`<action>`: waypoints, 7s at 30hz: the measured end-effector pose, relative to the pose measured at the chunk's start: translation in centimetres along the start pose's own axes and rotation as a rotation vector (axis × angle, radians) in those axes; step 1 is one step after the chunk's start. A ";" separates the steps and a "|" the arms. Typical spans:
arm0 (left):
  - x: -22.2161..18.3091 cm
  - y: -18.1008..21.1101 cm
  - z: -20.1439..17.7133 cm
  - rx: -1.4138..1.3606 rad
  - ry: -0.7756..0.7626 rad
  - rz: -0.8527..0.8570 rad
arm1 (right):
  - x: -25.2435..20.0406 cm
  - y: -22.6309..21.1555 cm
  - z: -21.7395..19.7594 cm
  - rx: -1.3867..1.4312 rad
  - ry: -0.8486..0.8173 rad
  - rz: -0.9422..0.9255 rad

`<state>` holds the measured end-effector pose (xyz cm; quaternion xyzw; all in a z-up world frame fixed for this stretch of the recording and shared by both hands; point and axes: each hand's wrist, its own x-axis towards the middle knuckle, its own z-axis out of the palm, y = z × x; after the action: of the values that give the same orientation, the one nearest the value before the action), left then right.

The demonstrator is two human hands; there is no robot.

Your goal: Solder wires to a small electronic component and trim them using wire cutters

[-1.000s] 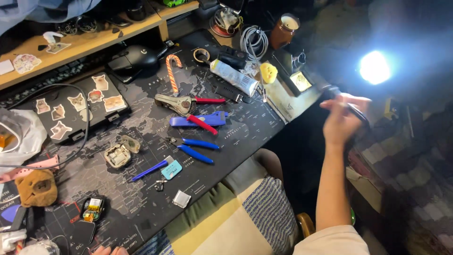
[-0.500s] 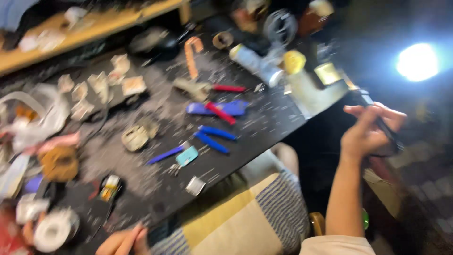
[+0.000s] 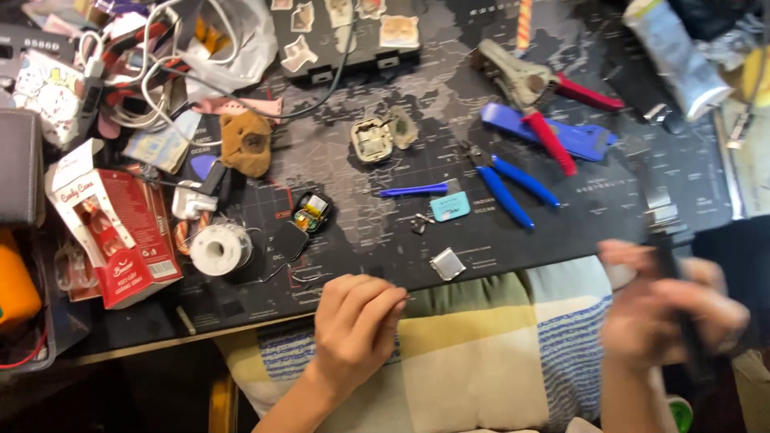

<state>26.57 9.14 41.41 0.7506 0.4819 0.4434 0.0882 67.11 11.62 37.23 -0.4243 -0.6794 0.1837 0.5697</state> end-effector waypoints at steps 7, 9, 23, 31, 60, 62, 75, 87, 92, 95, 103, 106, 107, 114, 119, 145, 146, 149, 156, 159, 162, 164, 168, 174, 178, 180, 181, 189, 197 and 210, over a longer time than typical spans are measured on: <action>1.1 -0.6 0.9 0.115 -0.036 -0.010 | 1.4 -5.4 11.3 0.264 -0.374 -0.044; 1.1 -0.9 1.2 0.125 -0.046 -0.010 | 1.2 -4.7 13.6 0.196 -0.327 -0.135; 1.5 -1.7 2.3 0.176 -0.054 0.040 | -0.2 -3.4 14.3 -0.040 -0.381 -0.295; 1.8 -1.5 2.1 0.057 -0.108 0.102 | 0.3 -3.3 14.7 0.008 -0.366 -0.296; 3.1 -0.7 3.2 0.060 -0.218 0.227 | -1.9 -1.5 13.0 0.106 -0.073 -0.259; 2.9 -0.7 3.4 0.057 -0.206 0.207 | -1.9 -2.0 11.6 0.131 -0.100 -0.267; 2.6 -1.1 4.5 0.100 -0.111 0.205 | -2.2 -2.2 12.8 0.357 0.302 -0.058; 2.1 -1.7 5.8 0.171 -0.019 0.236 | -3.8 -1.5 9.7 0.261 0.246 0.090; 2.0 -1.7 5.9 0.157 -0.007 0.224 | -3.9 -2.8 10.0 0.150 0.254 0.178; 1.8 -1.7 5.8 0.138 -0.027 0.216 | -4.3 -2.1 10.2 0.152 0.237 0.100; 1.7 -1.9 5.7 0.118 -0.025 0.218 | -3.8 -2.1 10.6 0.236 0.239 -0.002; 1.7 -1.7 5.3 0.099 -0.050 0.207 | -4.1 -3.6 11.5 0.066 0.186 -0.007; 1.8 -1.7 5.2 0.100 -0.047 0.211 | -3.9 -3.8 10.6 0.066 0.189 -0.012; 2.0 -1.1 4.5 0.027 -0.092 0.138 | -1.7 -5.4 11.7 0.184 -0.354 0.040; 2.1 -0.9 4.2 -0.027 -0.099 0.084 | -2.5 -5.6 13.3 0.194 -0.300 0.034; 2.3 -0.8 3.6 -0.056 -0.085 0.074 | -3.3 -5.0 13.8 0.194 -0.353 -0.105; 2.1 -0.8 3.6 -0.055 -0.083 0.074 | -4.4 -4.6 12.7 0.194 -0.354 -0.107; 1.6 -0.9 3.4 -0.054 -0.093 0.065 | -4.1 -4.1 12.1 0.427 -0.510 0.265; 1.1 -0.8 2.7 0.056 -0.081 0.089 | 0.1 -4.8 15.9 0.007 -0.319 -0.263; 1.1 -0.9 2.5 0.027 -0.086 0.085 | 0.6 -4.5 16.1 0.052 -0.367 -0.283; 0.8 -1.1 1.9 -0.045 -0.130 0.075 | 0.0 -4.0 16.1 0.084 -0.393 -0.294; 0.8 -1.2 1.6 -0.101 -0.160 0.071 | -0.5 -3.8 15.9 0.079 -0.367 -0.319; 0.9 -0.9 1.2 -0.211 -0.171 0.001 | -1.2 -4.0 15.6 0.034 -0.318 -0.354; 1.3 -0.8 0.6 -0.399 -0.163 -0.128 | -1.4 -3.9 15.9 0.080 -0.318 -0.350; 1.6 -0.7 0.5 -0.428 -0.141 -0.151 | -1.1 -4.0 17.0 0.058 -0.224 -0.354; 1.9 -0.5 0.6 -0.415 -0.131 -0.151 | -1.6 -4.4 17.1 -0.006 -0.191 -0.306; 2.0 -0.4 0.6 -0.399 -0.119 -0.149 | -1.8 -4.5 17.2 -0.068 -0.157 -0.258; 2.4 -0.1 1.0 -0.427 -0.184 -0.166 | -2.5 -4.1 17.8 -0.013 -0.096 -0.191; 2.7 0.1 1.1 -0.514 -0.228 -0.301 | -1.6 -4.7 18.2 0.013 -0.082 -0.190; 3.3 0.0 1.9 -0.073 -0.036 -0.183 | 0.0 -5.9 17.9 -0.230 -0.066 -0.118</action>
<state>28.53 12.32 42.19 0.7076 0.5302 0.4372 0.1643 48.28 12.42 36.42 -0.4399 -0.7380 0.0847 0.5047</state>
